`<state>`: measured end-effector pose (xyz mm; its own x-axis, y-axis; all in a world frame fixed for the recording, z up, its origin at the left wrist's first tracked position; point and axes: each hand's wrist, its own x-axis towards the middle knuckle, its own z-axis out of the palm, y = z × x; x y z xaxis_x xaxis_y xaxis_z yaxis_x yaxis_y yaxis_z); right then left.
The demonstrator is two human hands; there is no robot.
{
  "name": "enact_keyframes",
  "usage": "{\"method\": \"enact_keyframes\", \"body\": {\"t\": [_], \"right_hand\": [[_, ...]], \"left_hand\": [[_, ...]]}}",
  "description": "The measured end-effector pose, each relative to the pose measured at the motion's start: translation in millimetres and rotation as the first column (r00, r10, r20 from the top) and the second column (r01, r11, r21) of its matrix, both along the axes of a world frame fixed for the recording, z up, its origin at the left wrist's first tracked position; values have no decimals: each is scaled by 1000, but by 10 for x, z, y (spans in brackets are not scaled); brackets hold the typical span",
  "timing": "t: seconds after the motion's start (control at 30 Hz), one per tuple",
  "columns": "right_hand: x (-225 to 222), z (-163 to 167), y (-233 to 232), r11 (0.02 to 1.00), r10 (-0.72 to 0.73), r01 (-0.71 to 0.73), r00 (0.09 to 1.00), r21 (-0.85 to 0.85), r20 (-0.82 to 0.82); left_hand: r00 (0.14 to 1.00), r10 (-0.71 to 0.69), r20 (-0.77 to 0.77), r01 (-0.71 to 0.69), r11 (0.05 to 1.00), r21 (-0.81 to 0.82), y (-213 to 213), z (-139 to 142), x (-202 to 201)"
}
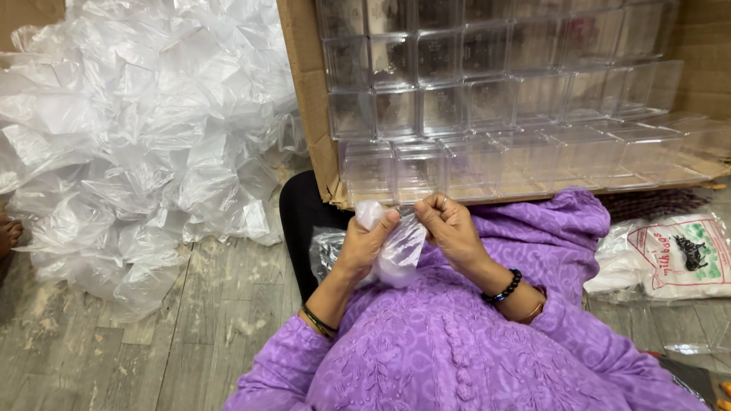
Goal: The person sits on the floor and wraps clear plastic boxes in thin plastic bags one at a time, then places each wrapped box into a large cardboard box in front of them. They occasionally reach into a pile of plastic bags to grab a new bag and adjust boxes already packed in the carton.
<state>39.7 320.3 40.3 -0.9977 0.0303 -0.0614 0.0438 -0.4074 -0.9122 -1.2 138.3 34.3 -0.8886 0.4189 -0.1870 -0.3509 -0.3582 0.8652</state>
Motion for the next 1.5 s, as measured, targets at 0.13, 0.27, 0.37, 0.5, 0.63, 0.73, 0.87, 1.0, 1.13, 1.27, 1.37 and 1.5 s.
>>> {"method": "enact_keyframes", "body": {"t": [0.13, 0.27, 0.37, 0.5, 0.63, 0.73, 0.87, 1.0, 1.13, 1.27, 1.37, 1.5], "right_hand": [[4, 38, -19, 988, 47, -4, 960, 158, -274], [11, 105, -70, 999, -34, 36, 980, 3, -196], [21, 85, -90, 990, -30, 27, 999, -141, -16], [-13, -24, -13, 981, 34, -23, 998, -194, 51], [-105, -55, 218, 992, 57, -35, 981, -121, 186], [-201, 6, 285, 938, 273, -291, 955, 186, 116], [-543, 100, 46, 384, 107, 202, 959, 901, -261], [-854, 107, -231, 93, 60, 314, 946, 945, -320], [-867, 24, -221, 221, 59, 582, 793, 782, -607], [-675, -150, -307, 725, -100, 308, 932, 615, -349], [-470, -337, -513, 968, 15, 3, 997, 250, -72], [-389, -653, -835, 938, 283, -297, 954, 179, 99]], "left_hand": [[969, 38, -245, -71, 989, -128, -70, -2, 4], [926, 4, -379, -96, 969, -226, -4, -109, -7], [951, 21, -310, -71, 986, -152, 77, -191, 11], [986, -124, -109, 135, 985, 103, -114, -210, -9], [934, -319, 165, 227, 880, 417, -690, -164, -191], [933, -359, -39, 342, 845, 411, -1030, -183, -453], [900, 10, -436, -159, 938, -307, -857, -402, -877], [749, 200, -632, -554, 711, -433, -431, -761, -1267], [850, 136, -508, -348, 870, -350, -426, -1115, -1367], [865, 253, -434, -362, 912, -190, -808, -1340, -1082], [888, 352, -297, -445, 822, -355, -1133, -1385, -720], [899, 429, -86, -437, 883, -171, -1485, -1338, -262]]}}
